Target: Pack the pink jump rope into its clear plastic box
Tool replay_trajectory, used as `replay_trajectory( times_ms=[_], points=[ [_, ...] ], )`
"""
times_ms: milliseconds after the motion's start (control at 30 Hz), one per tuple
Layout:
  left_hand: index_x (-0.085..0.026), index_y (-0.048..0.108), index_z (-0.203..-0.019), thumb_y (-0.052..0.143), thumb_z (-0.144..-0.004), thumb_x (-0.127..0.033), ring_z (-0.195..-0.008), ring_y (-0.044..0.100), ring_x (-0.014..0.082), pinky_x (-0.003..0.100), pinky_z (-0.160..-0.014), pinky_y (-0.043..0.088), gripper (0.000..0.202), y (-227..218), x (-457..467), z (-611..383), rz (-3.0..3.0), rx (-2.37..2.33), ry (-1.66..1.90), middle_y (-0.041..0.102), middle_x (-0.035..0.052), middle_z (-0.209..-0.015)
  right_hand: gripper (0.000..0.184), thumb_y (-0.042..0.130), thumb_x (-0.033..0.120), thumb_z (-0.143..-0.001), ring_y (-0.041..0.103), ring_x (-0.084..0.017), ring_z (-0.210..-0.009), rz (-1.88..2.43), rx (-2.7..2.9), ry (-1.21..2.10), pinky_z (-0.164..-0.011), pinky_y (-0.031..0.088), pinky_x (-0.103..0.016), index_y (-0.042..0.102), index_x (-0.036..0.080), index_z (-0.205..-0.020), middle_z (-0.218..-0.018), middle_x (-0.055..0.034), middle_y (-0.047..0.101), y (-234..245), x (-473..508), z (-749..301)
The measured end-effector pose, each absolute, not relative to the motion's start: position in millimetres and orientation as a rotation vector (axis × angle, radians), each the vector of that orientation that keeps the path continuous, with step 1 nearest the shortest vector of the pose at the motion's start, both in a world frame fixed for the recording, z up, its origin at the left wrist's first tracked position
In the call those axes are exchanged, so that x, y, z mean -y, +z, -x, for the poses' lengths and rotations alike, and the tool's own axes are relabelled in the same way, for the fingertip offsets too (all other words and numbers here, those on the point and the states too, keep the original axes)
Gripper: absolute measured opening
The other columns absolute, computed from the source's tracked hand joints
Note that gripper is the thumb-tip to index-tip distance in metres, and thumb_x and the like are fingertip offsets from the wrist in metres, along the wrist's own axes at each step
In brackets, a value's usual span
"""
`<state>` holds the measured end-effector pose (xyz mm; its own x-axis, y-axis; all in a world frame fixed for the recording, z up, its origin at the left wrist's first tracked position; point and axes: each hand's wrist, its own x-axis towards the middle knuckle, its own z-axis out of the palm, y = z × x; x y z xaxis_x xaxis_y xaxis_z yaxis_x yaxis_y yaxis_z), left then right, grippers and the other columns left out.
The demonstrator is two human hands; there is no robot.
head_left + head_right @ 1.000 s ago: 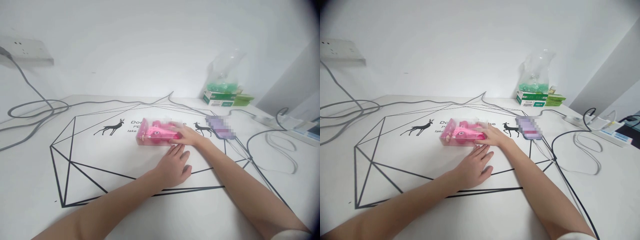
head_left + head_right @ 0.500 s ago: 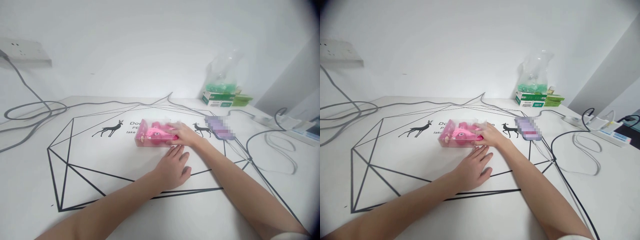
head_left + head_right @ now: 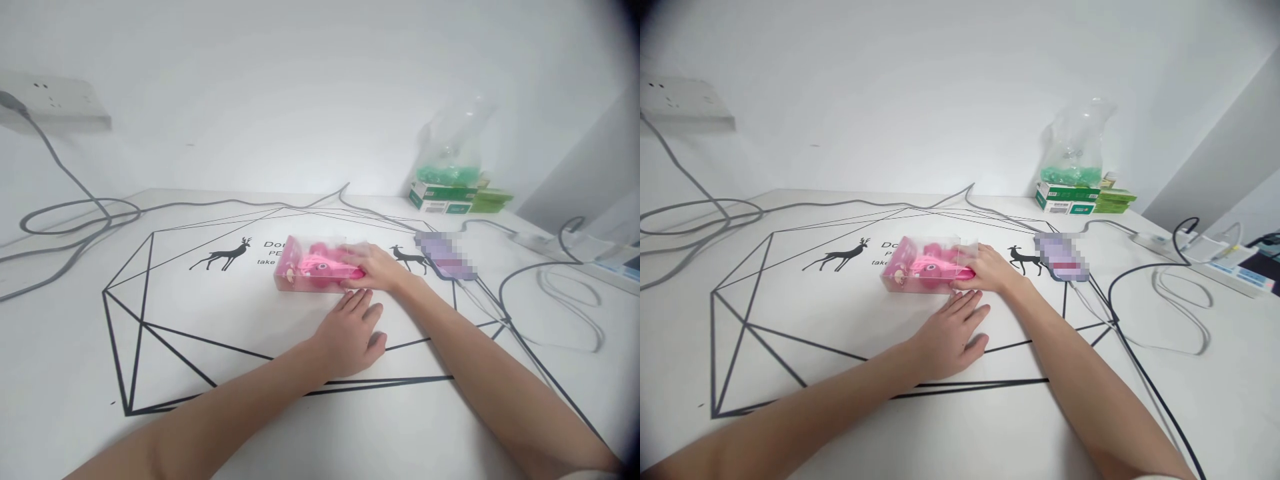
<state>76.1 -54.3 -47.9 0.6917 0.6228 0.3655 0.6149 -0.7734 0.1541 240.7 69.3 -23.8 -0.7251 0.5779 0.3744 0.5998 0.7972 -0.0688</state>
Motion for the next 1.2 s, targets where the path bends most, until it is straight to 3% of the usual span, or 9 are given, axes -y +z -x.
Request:
replay_trajectory(
  times_ms=[433, 833, 1200],
  points=[
    [-0.011, 0.053, -0.128, 0.046, -0.093, -0.033, -0.137, 0.044, 0.0303, 0.049, -0.115, 0.032, 0.043, -48, 54, -75, -2.863, -1.053, 0.636, 0.052, 0.0198, -0.141, 0.06, 0.067, 0.047, -0.081, 0.059, -0.029, -0.108, 0.928, 2.563, -0.139, -0.096, 0.045, -0.043, 0.057, 0.03, -0.137, -0.139, -0.0042, 0.059, -23, -65, -251],
    [-0.011, 0.055, -0.124, 0.047, -0.091, -0.03, -0.132, 0.048, 0.0296, 0.046, -0.115, 0.033, 0.039, -44, 53, -78, -2.865, -1.027, 0.677, 0.056, 0.0186, -0.135, 0.06, 0.055, 0.057, -0.088, 0.052, -0.036, -0.126, 1.003, 2.677, -0.142, -0.1, 0.042, -0.049, 0.049, 0.034, -0.143, -0.153, -0.008, 0.041, -17, -57, -238],
    [-0.011, 0.055, -0.128, 0.046, -0.092, -0.033, -0.137, 0.044, 0.0289, 0.045, -0.117, 0.031, 0.043, -49, 52, -76, -2.862, -1.048, 0.671, 0.053, 0.0183, -0.141, 0.06, 0.067, 0.047, -0.078, 0.062, -0.033, -0.108, 1.088, 2.618, -0.13, -0.088, 0.048, -0.043, 0.057, 0.036, -0.135, -0.143, -0.0029, 0.053, -14, -60, -237]
  ],
)
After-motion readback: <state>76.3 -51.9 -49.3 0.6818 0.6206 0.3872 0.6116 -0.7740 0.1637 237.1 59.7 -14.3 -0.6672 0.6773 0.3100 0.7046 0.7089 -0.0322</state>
